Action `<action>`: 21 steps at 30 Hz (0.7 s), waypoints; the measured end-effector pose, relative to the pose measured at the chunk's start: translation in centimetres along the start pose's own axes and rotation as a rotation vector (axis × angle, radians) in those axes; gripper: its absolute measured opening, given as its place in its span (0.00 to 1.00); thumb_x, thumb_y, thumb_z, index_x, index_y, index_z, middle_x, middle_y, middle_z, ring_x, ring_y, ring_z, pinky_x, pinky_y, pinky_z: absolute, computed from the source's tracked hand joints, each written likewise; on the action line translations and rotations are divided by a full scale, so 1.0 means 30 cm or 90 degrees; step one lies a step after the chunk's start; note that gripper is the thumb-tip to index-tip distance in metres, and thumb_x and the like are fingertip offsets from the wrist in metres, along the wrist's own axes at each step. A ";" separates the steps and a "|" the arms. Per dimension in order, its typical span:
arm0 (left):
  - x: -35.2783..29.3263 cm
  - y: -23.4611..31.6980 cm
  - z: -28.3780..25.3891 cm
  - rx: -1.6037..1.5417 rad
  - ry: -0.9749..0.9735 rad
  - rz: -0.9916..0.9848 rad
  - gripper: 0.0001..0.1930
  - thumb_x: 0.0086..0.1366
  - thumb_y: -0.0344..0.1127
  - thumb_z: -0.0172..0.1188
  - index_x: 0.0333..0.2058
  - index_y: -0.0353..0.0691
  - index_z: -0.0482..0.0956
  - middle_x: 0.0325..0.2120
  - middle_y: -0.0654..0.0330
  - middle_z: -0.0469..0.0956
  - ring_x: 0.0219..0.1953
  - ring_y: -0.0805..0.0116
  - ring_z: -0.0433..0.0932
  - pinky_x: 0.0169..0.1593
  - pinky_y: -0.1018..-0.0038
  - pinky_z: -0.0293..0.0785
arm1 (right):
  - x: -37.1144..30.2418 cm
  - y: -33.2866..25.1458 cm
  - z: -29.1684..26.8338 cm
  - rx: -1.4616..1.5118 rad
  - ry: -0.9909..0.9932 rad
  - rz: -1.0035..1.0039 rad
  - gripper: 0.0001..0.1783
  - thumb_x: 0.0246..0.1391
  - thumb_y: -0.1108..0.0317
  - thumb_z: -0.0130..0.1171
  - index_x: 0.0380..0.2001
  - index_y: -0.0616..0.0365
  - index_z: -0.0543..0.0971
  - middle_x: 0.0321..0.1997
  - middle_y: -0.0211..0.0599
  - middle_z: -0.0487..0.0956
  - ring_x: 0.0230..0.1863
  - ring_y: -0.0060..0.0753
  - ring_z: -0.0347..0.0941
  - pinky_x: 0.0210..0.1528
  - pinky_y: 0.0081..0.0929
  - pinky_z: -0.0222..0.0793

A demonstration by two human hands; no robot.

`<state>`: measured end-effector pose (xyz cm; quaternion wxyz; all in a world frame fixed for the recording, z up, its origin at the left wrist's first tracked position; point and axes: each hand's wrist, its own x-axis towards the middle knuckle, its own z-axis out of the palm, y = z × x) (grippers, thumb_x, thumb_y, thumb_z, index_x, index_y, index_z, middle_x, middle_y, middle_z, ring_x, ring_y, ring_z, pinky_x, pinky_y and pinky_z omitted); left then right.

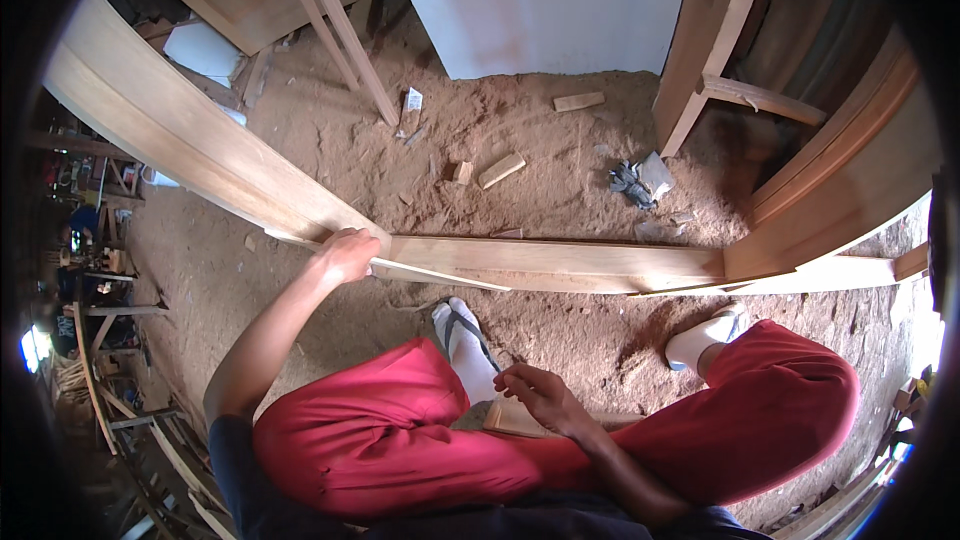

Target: The person sits on the floor and aligns a thin wooden strip along the edge of a larger wooden frame. They adjust the strip's position and hold it in place with their hands, appearing to fit it into a groove or joint.

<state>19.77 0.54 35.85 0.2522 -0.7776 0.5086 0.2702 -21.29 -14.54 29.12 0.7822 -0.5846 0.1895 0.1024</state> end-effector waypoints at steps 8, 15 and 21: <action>-0.029 0.049 -0.077 -0.040 0.108 0.029 0.09 0.62 0.32 0.67 0.36 0.33 0.81 0.38 0.42 0.81 0.47 0.41 0.82 0.52 0.52 0.77 | -0.011 0.001 -0.009 -0.003 0.008 0.000 0.17 0.75 0.60 0.51 0.51 0.61 0.82 0.46 0.40 0.85 0.50 0.35 0.81 0.56 0.33 0.74; 0.017 0.047 -0.017 -0.065 0.061 0.034 0.09 0.64 0.34 0.66 0.38 0.34 0.82 0.40 0.43 0.82 0.47 0.41 0.82 0.51 0.52 0.78 | -0.001 -0.002 -0.005 -0.024 -0.005 -0.003 0.16 0.74 0.63 0.50 0.51 0.61 0.82 0.47 0.41 0.84 0.50 0.36 0.81 0.56 0.34 0.74; 0.015 0.067 -0.106 -0.044 -0.027 -0.020 0.08 0.64 0.32 0.65 0.39 0.36 0.83 0.42 0.42 0.82 0.49 0.41 0.82 0.51 0.52 0.79 | -0.012 -0.023 -0.009 -0.040 0.002 -0.001 0.16 0.73 0.64 0.50 0.51 0.61 0.82 0.46 0.41 0.84 0.49 0.36 0.81 0.55 0.33 0.75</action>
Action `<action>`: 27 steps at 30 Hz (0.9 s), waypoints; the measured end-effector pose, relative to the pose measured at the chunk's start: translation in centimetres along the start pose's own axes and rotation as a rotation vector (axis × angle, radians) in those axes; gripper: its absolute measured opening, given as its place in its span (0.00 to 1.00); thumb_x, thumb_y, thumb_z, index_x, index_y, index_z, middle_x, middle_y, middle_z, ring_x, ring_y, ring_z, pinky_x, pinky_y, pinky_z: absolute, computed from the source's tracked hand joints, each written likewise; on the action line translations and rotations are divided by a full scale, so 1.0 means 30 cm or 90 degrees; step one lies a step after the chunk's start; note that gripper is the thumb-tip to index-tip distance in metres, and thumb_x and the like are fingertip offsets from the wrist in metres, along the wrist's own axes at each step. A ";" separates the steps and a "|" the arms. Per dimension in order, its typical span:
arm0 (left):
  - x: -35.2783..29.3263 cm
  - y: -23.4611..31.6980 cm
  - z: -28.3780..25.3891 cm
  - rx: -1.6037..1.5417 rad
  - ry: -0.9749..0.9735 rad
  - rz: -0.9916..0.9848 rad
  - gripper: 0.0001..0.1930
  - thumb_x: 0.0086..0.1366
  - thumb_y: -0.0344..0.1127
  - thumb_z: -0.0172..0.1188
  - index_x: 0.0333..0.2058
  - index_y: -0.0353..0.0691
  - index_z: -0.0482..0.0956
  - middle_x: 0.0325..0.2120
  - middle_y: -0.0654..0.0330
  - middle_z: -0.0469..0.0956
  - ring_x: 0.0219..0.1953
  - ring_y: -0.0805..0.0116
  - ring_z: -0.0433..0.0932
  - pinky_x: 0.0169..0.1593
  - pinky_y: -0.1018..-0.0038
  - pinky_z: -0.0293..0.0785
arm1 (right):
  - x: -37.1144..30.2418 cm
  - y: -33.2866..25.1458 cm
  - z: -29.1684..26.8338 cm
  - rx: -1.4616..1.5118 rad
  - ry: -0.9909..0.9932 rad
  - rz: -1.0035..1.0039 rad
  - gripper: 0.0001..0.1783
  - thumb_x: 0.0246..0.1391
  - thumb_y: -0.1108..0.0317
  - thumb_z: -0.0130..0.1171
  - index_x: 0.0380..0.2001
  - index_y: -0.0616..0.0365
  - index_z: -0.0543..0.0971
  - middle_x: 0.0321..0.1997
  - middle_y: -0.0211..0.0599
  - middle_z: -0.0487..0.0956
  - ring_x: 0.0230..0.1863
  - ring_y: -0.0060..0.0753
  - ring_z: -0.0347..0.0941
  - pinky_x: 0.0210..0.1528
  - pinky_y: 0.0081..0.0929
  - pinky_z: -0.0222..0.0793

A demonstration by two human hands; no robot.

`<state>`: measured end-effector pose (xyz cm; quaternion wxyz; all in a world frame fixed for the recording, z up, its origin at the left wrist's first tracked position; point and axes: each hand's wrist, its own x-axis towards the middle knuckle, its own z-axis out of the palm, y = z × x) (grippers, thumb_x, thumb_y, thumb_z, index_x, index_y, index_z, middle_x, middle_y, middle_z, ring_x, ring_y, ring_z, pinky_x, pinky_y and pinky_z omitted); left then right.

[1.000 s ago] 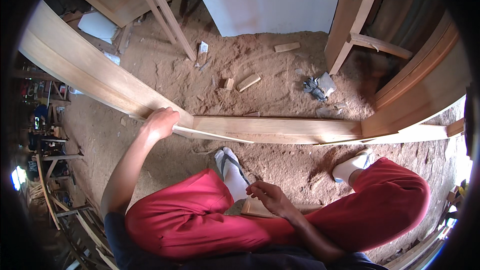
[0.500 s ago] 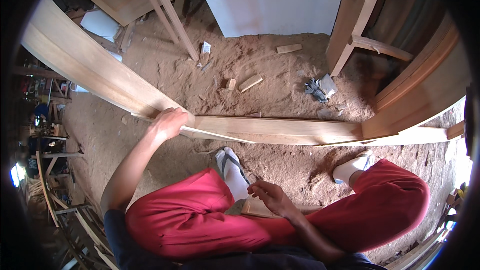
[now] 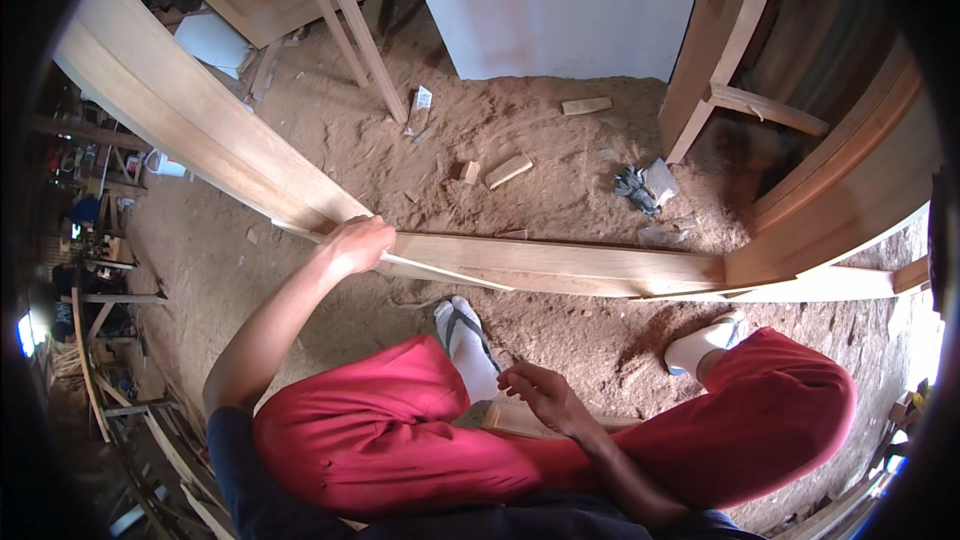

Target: The person sits on the floor and aligns a thin wooden strip along the edge of a larger wooden frame. They adjust the strip's position and hold it in place with their hands, appearing to fit it into a groove or joint.

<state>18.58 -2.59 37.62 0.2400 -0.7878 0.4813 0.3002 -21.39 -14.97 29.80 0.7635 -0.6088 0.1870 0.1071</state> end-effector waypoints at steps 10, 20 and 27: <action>0.004 0.006 0.011 -0.005 0.048 0.035 0.06 0.62 0.28 0.62 0.35 0.33 0.86 0.37 0.38 0.84 0.44 0.40 0.85 0.48 0.51 0.80 | 0.001 0.016 -0.003 0.007 0.001 0.005 0.17 0.75 0.62 0.51 0.51 0.62 0.82 0.46 0.40 0.84 0.48 0.32 0.81 0.55 0.32 0.76; 0.051 0.015 0.131 -0.048 0.102 0.085 0.08 0.63 0.32 0.64 0.36 0.32 0.85 0.41 0.39 0.83 0.49 0.41 0.83 0.51 0.51 0.79 | -0.006 0.000 0.007 0.029 -0.004 -0.003 0.19 0.74 0.60 0.52 0.51 0.65 0.83 0.46 0.42 0.85 0.46 0.34 0.81 0.54 0.33 0.75; 0.027 0.015 0.046 -0.038 0.120 0.094 0.04 0.57 0.26 0.65 0.31 0.33 0.86 0.32 0.39 0.84 0.39 0.40 0.85 0.44 0.52 0.80 | -0.002 0.000 -0.004 0.025 -0.010 0.026 0.17 0.77 0.61 0.51 0.50 0.64 0.82 0.46 0.38 0.84 0.49 0.28 0.79 0.56 0.30 0.76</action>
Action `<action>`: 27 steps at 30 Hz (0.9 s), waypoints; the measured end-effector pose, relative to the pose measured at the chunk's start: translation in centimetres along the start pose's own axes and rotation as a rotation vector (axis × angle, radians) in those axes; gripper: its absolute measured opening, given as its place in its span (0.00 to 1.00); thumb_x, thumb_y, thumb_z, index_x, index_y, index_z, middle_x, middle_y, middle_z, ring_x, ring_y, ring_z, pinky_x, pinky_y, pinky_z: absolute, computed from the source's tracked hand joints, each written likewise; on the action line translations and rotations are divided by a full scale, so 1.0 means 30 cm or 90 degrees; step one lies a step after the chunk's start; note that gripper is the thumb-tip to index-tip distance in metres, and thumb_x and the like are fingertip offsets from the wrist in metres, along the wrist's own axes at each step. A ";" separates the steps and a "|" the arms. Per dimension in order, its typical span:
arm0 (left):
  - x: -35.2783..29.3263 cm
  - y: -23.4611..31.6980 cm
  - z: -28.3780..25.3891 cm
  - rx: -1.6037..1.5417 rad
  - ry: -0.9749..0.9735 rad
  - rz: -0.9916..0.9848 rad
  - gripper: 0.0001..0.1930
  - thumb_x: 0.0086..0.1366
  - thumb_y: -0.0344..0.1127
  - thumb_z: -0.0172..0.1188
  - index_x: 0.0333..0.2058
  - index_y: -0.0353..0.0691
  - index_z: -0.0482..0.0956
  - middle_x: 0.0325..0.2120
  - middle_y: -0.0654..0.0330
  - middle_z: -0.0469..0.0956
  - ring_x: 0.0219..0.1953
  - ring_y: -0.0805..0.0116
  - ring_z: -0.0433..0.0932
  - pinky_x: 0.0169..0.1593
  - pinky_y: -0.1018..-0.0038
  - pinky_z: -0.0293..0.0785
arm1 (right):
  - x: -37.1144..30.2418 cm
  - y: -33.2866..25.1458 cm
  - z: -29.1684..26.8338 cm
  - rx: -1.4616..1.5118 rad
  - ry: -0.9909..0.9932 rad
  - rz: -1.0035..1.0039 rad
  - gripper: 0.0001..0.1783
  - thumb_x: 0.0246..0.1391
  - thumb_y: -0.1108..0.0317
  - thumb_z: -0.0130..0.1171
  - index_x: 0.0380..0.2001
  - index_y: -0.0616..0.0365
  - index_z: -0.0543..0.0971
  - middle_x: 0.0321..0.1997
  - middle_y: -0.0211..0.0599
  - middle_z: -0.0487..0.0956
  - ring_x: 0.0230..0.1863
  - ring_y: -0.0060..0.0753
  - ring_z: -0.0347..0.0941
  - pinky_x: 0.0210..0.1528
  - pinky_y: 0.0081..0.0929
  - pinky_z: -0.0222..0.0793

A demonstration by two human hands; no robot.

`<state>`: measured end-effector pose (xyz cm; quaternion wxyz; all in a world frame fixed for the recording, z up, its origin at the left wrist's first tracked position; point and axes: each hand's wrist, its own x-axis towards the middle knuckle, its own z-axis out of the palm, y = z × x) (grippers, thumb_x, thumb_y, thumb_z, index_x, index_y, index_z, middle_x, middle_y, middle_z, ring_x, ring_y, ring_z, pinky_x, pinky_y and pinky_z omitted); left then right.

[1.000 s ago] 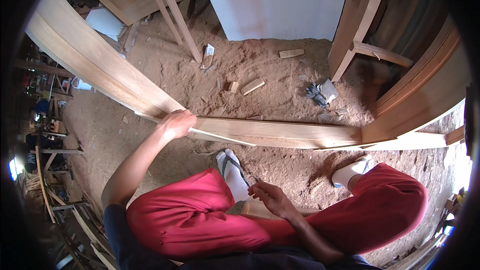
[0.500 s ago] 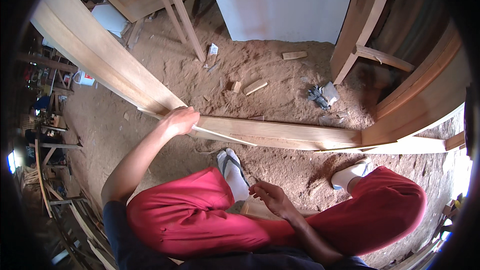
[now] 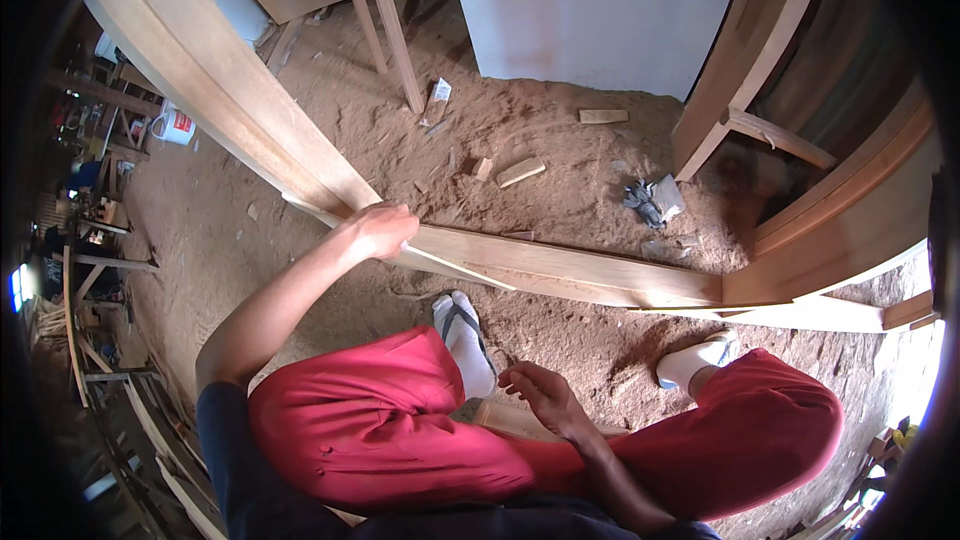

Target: The person sits on the floor and aligns a thin wooden strip along the edge of a larger wooden frame. They adjust the strip's position and hold it in place with their hands, appearing to fit it into a groove or joint.

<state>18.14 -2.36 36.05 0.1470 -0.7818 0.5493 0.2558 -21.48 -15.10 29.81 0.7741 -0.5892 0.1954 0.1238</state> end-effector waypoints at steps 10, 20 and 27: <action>0.007 -0.013 0.030 -0.015 -0.039 -0.022 0.05 0.59 0.28 0.66 0.31 0.31 0.85 0.33 0.38 0.83 0.40 0.42 0.85 0.45 0.52 0.79 | 0.000 0.002 0.006 0.003 -0.004 0.019 0.18 0.77 0.60 0.51 0.50 0.64 0.82 0.47 0.38 0.84 0.50 0.29 0.79 0.57 0.30 0.75; 0.032 -0.023 0.155 -0.022 -0.023 0.000 0.05 0.61 0.29 0.65 0.35 0.35 0.84 0.39 0.42 0.81 0.46 0.42 0.82 0.50 0.53 0.78 | 0.002 -0.008 0.012 0.000 -0.005 0.018 0.18 0.77 0.60 0.51 0.49 0.63 0.83 0.46 0.38 0.85 0.50 0.29 0.80 0.56 0.30 0.76; 0.061 0.011 0.071 0.054 -0.098 0.021 0.06 0.62 0.29 0.64 0.37 0.36 0.80 0.38 0.44 0.80 0.46 0.43 0.81 0.50 0.53 0.77 | -0.005 0.000 -0.001 0.002 0.010 0.011 0.18 0.77 0.60 0.52 0.49 0.63 0.83 0.46 0.38 0.85 0.49 0.28 0.80 0.55 0.30 0.75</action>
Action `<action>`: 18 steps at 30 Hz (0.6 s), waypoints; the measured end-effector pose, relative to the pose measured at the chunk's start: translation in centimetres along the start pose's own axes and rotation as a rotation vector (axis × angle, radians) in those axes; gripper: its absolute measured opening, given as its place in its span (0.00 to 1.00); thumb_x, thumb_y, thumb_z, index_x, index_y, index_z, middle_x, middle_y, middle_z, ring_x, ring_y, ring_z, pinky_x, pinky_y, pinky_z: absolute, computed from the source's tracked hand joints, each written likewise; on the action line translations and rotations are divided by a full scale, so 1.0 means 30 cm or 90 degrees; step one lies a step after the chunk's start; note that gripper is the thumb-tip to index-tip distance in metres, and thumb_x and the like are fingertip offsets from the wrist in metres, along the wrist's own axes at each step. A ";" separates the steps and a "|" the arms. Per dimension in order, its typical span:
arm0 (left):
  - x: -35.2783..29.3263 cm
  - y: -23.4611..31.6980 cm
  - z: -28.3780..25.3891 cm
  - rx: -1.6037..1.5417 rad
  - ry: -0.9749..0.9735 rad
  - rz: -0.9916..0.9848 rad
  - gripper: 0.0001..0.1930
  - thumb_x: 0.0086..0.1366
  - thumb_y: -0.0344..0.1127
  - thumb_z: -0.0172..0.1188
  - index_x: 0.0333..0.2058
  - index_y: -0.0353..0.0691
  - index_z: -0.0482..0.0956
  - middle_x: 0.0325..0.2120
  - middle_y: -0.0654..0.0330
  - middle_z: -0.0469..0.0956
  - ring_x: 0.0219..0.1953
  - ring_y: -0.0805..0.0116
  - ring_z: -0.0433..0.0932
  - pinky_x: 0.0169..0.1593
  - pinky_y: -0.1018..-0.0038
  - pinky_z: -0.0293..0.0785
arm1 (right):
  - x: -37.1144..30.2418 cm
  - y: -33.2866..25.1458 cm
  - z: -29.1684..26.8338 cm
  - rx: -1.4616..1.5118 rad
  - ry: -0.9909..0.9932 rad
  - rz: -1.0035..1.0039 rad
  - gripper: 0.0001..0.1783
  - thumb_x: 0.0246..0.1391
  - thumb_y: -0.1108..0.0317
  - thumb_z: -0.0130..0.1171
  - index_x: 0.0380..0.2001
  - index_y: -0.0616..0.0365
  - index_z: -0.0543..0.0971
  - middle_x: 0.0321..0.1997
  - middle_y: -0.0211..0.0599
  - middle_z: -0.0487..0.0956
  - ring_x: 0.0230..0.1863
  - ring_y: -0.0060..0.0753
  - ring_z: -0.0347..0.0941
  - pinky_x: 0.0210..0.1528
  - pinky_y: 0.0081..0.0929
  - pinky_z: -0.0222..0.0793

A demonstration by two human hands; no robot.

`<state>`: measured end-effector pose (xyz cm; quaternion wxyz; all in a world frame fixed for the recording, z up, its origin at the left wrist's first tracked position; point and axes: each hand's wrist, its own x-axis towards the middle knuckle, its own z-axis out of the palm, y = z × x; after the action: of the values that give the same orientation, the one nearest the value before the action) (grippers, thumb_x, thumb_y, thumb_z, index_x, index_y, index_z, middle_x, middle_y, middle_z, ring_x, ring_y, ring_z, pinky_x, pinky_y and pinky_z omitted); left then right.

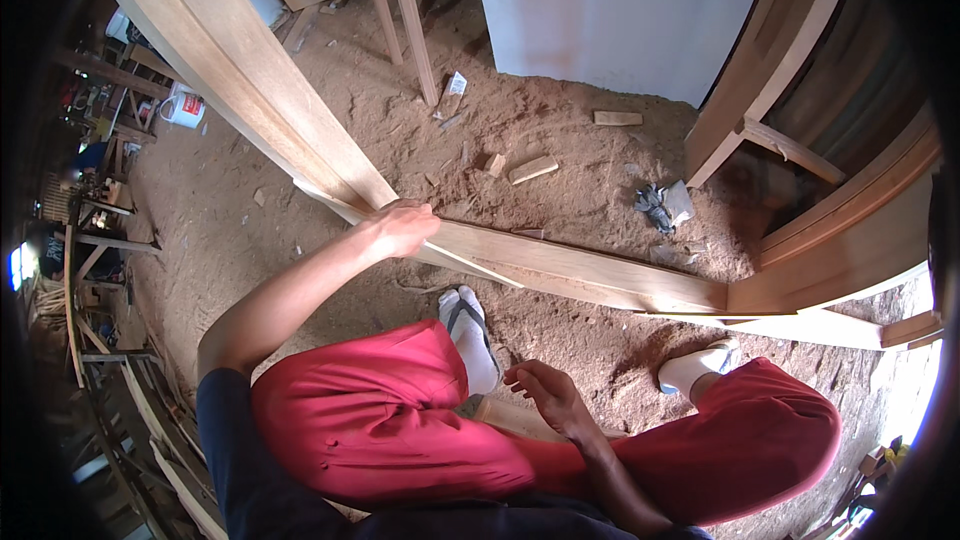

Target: The person sits on the floor and aligns a thin wooden strip along the edge of a larger wooden frame. They adjust the strip's position and hold it in place with their hands, appearing to fit it into a groove or joint.

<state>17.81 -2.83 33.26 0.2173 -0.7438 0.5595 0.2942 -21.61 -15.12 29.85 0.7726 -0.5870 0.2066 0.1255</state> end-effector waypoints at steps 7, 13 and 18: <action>0.025 -0.007 0.149 -0.026 0.121 0.054 0.09 0.58 0.27 0.63 0.39 0.38 0.82 0.38 0.46 0.80 0.45 0.44 0.81 0.50 0.54 0.78 | 0.007 0.004 0.014 -0.001 -0.015 -0.001 0.18 0.77 0.60 0.51 0.49 0.64 0.82 0.46 0.38 0.85 0.50 0.29 0.80 0.56 0.30 0.76; 0.012 0.008 -0.019 -0.042 0.044 0.046 0.02 0.55 0.26 0.64 0.27 0.33 0.82 0.33 0.42 0.84 0.39 0.42 0.85 0.43 0.51 0.80 | 0.002 -0.009 0.001 -0.013 0.002 -0.007 0.18 0.77 0.60 0.51 0.50 0.64 0.82 0.46 0.39 0.85 0.50 0.29 0.80 0.55 0.30 0.76; 0.031 0.011 0.003 -0.107 0.054 0.021 0.04 0.58 0.26 0.63 0.27 0.33 0.83 0.31 0.41 0.84 0.37 0.40 0.85 0.42 0.51 0.80 | 0.004 0.010 0.002 -0.009 -0.008 -0.004 0.18 0.77 0.60 0.51 0.49 0.64 0.82 0.46 0.39 0.85 0.50 0.29 0.80 0.56 0.30 0.76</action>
<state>17.66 -3.51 32.57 0.1254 -0.7620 0.5536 0.3118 -21.63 -14.99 29.57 0.7699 -0.5925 0.1990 0.1286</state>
